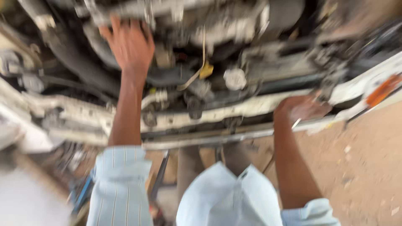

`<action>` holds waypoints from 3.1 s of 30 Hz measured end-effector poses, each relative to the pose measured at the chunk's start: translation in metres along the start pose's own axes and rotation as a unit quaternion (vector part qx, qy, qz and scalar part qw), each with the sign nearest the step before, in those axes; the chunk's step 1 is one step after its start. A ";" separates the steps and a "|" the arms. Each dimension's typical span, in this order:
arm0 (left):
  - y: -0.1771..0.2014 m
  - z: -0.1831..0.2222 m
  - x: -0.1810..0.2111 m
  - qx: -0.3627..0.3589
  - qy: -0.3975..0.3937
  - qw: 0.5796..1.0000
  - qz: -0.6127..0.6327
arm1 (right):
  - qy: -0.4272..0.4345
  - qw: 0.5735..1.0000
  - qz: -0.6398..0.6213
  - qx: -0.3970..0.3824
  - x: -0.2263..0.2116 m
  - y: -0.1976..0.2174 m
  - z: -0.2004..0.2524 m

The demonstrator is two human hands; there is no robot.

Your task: The person works on various engine components inside a car's hood using a wrench and by hand, loosening and tightening several bolts and handling small parts.

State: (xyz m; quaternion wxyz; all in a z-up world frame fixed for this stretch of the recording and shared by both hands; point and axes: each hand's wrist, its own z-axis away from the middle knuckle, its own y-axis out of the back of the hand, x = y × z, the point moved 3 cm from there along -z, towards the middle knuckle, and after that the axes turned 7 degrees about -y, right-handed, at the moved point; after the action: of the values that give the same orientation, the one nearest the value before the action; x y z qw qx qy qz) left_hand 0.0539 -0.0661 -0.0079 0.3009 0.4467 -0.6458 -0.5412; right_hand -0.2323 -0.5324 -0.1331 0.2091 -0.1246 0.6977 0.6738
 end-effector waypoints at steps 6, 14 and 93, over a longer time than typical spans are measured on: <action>0.041 0.055 0.037 0.013 0.201 0.974 0.100 | 0.018 0.998 -0.054 0.002 -0.012 0.003 0.008; 0.103 0.193 0.166 0.093 0.254 0.809 0.521 | 0.058 0.966 -0.215 -0.132 0.009 0.089 0.020; 0.029 0.037 0.028 0.078 0.035 0.959 0.271 | 0.241 0.787 -0.158 -0.545 -0.237 0.042 0.327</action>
State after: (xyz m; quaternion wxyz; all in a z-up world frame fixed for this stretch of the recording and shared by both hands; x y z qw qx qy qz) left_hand 0.0026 -0.0748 0.0090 0.4228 0.2956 -0.7721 -0.3710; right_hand -0.0021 -0.2311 0.0119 0.0345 -0.4845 0.2126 0.8478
